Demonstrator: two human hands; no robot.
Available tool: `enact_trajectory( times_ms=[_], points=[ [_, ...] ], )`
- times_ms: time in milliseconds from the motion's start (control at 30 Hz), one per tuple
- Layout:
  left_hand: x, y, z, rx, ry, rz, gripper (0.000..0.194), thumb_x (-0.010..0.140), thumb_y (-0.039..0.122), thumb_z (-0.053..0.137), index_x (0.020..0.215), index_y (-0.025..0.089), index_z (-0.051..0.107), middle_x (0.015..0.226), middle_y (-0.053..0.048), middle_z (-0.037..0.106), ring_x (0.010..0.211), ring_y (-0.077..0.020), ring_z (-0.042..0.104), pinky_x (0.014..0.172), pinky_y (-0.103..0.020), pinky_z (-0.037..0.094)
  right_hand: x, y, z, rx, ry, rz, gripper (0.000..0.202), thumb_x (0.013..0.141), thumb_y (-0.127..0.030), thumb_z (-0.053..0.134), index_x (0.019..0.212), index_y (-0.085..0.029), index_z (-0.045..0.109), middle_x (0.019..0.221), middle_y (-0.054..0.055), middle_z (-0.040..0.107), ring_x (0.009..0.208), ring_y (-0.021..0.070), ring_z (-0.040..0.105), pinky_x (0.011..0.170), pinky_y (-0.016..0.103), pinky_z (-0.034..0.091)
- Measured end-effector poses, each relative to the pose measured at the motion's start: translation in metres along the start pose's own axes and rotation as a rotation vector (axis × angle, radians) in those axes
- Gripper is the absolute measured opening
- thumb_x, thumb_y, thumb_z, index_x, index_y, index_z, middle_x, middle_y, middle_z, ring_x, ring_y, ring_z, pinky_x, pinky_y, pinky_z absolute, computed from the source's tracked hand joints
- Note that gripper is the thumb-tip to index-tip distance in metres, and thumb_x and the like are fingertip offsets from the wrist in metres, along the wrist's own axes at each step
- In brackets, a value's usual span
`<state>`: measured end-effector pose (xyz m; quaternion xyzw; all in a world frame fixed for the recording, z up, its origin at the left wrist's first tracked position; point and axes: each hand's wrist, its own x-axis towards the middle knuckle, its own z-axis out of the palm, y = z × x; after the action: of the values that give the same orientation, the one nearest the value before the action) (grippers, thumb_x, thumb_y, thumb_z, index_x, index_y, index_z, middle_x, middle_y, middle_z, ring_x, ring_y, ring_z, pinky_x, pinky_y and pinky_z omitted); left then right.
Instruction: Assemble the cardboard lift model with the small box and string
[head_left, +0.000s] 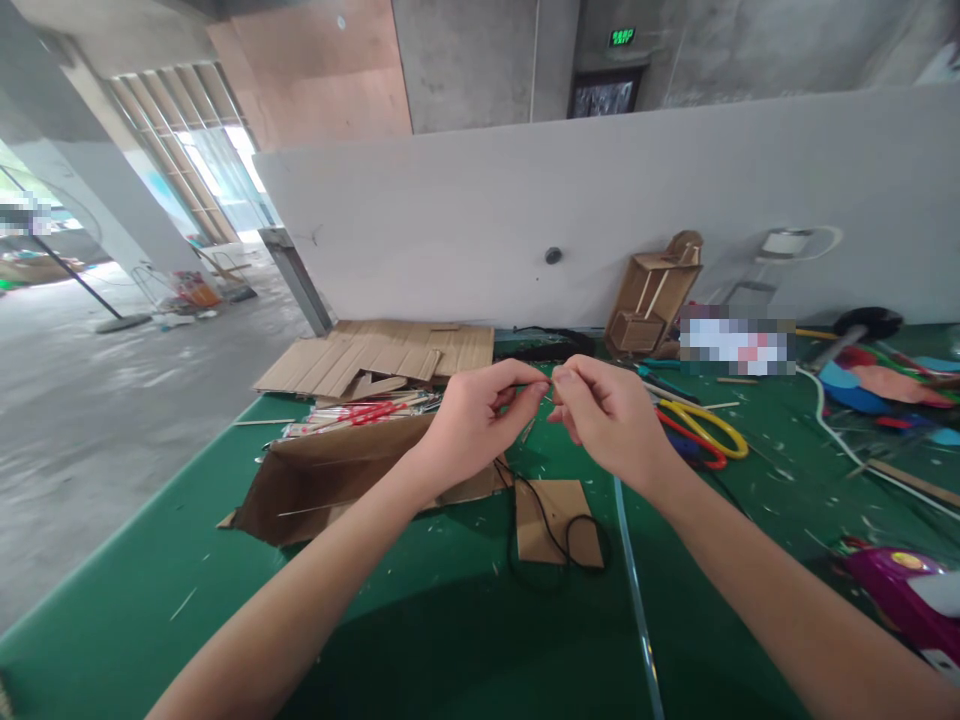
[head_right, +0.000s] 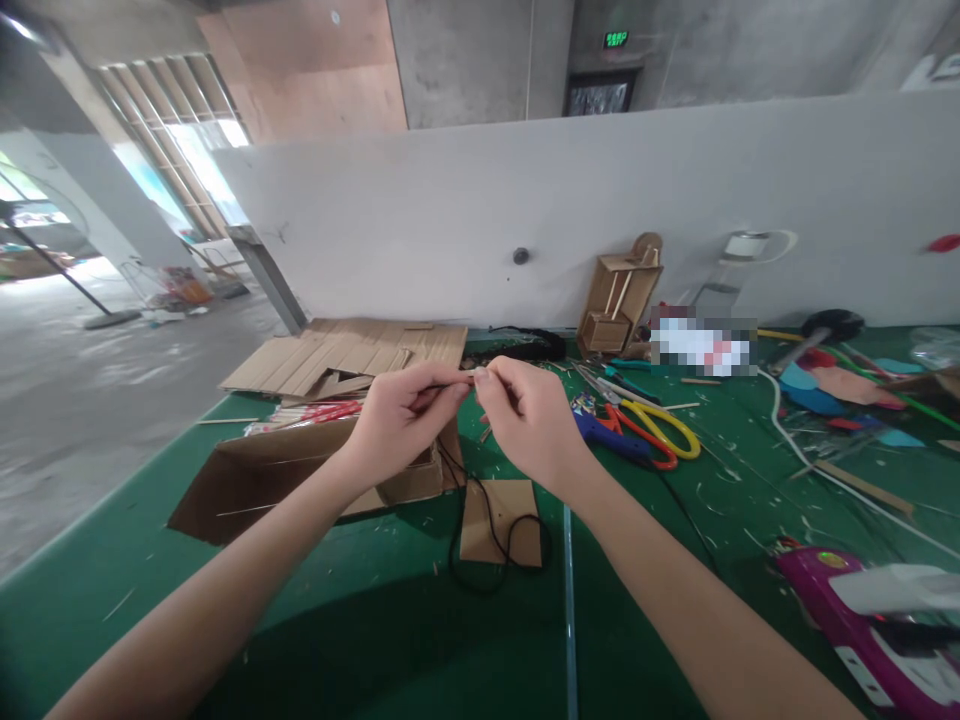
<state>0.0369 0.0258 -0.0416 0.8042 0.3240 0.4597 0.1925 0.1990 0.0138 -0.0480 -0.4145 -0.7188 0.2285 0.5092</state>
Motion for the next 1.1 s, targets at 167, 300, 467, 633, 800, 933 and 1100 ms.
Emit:
enact_trajectory(
  times_ms=[167,300,467,633,800,933,1100],
  points=[
    [0.001,0.0,0.0,-0.02,-0.034,-0.013,0.022,0.09,0.027,0.05,0.085,0.014,0.067,0.07,-0.002,0.063,0.057,-0.0079,0.048,0.053,-0.019,0.04,0.0,0.003,0.001,0.0,0.018,-0.008,0.04,0.093,-0.043,0.043,0.06,-0.022,0.039,0.045,-0.006,0.038,0.044,0.0096,0.047,0.053,0.024,0.047],
    [0.0,-0.001,0.0,-0.021,-0.031,-0.018,0.023,0.09,0.028,0.049,0.082,0.015,0.066,0.067,0.0,0.059,0.056,-0.0073,0.045,0.051,-0.019,0.038,0.001,0.002,-0.002,-0.012,0.063,-0.028,0.039,0.094,-0.038,0.042,0.059,-0.022,0.04,0.046,-0.006,0.04,0.044,0.0092,0.048,0.048,0.023,0.044],
    [0.001,-0.001,0.0,-0.038,-0.012,-0.033,0.022,0.091,0.029,0.05,0.081,0.015,0.064,0.065,0.001,0.056,0.056,-0.0069,0.042,0.049,-0.018,0.035,0.004,0.001,-0.008,0.0,0.173,-0.044,0.037,0.094,-0.035,0.043,0.059,-0.022,0.043,0.045,-0.005,0.042,0.045,0.0098,0.05,0.052,0.025,0.044],
    [0.002,-0.002,-0.004,-0.013,0.003,-0.06,0.022,0.09,0.029,0.05,0.081,0.015,0.064,0.066,-0.001,0.058,0.058,-0.0079,0.045,0.051,-0.019,0.038,0.015,0.007,-0.018,0.179,0.401,-0.013,0.033,0.092,-0.029,0.046,0.059,-0.023,0.044,0.039,-0.009,0.033,0.036,0.0081,0.036,0.055,0.028,0.049],
    [0.001,-0.001,-0.005,-0.025,0.002,-0.067,0.022,0.09,0.03,0.05,0.079,0.015,0.063,0.066,0.0,0.056,0.056,-0.0075,0.042,0.05,-0.019,0.036,0.032,0.023,-0.044,0.451,0.716,0.018,0.04,0.087,-0.03,0.05,0.052,-0.023,0.035,0.046,-0.009,0.027,0.034,0.0062,0.025,0.044,0.026,0.044],
    [0.002,-0.001,-0.005,-0.038,-0.003,-0.057,0.022,0.09,0.029,0.051,0.077,0.015,0.062,0.064,0.001,0.053,0.055,-0.0068,0.039,0.048,-0.019,0.033,0.029,0.023,-0.055,0.306,0.442,-0.052,0.049,0.09,-0.054,0.043,0.054,-0.022,0.048,0.051,-0.004,0.042,0.042,0.0083,0.041,0.048,0.027,0.047],
    [0.002,-0.001,-0.005,-0.051,-0.034,-0.036,0.021,0.09,0.027,0.05,0.077,0.015,0.062,0.06,0.003,0.048,0.054,-0.0063,0.036,0.047,-0.019,0.03,0.012,-0.001,-0.036,-0.074,-0.205,-0.135,0.031,0.082,-0.039,0.065,0.109,-0.025,0.062,0.101,0.004,0.064,0.074,0.0138,0.064,0.064,0.028,0.054]
  ],
)
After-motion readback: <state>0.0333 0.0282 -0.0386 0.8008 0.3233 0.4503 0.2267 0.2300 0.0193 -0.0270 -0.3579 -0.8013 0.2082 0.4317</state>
